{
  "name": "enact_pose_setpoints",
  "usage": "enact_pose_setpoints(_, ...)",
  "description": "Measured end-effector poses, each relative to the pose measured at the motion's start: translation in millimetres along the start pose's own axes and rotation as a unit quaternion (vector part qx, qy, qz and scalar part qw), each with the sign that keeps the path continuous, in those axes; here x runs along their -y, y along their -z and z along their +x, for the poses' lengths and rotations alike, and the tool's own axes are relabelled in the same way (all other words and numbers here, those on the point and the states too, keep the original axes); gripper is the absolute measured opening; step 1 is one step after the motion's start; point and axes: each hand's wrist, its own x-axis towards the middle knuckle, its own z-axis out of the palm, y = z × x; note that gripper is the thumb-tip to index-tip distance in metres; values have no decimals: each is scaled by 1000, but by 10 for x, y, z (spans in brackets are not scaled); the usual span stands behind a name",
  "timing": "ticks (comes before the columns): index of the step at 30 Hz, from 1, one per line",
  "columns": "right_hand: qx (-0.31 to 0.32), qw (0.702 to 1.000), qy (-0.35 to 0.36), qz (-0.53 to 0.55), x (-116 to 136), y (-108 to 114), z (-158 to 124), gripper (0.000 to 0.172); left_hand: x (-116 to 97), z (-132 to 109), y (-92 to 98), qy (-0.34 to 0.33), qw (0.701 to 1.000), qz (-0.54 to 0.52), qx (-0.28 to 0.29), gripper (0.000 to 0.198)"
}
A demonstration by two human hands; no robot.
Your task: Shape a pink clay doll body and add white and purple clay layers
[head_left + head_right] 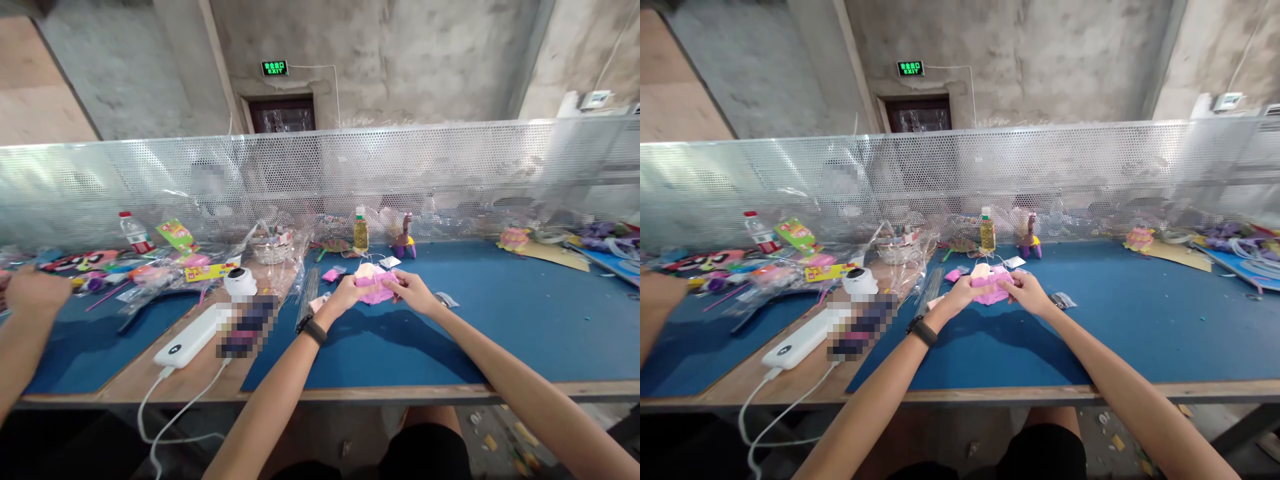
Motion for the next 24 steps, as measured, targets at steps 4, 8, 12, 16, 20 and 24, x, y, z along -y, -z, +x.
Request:
enact_pose_setpoints(4,3,1000,-3,5,-7,3,2,43,-33,-24,-18,-25,999,23,-21,47)
enact_pose_setpoints(8,4,1000,-6,-6,11,-1,0,46,-12,-10,-7,-42,999,25,-20,45)
enact_pose_setpoints(12,-18,1000,-7,-12,-2,9,7,47,50,17,13,6,1000,20,-6,48)
enact_pose_setpoints(16,-39,999,-14,-3,-29,26,18,46,120,46,42,18,999,48,1,46)
enact_pose_setpoints(20,-6,1000,-27,-9,-60,11,16,42,117,32,71,-43,986,157,-33,40)
enact_pose_setpoints(24,3,994,27,-109,-122,3,3,32,48,-24,50,-158,912,375,-56,22)
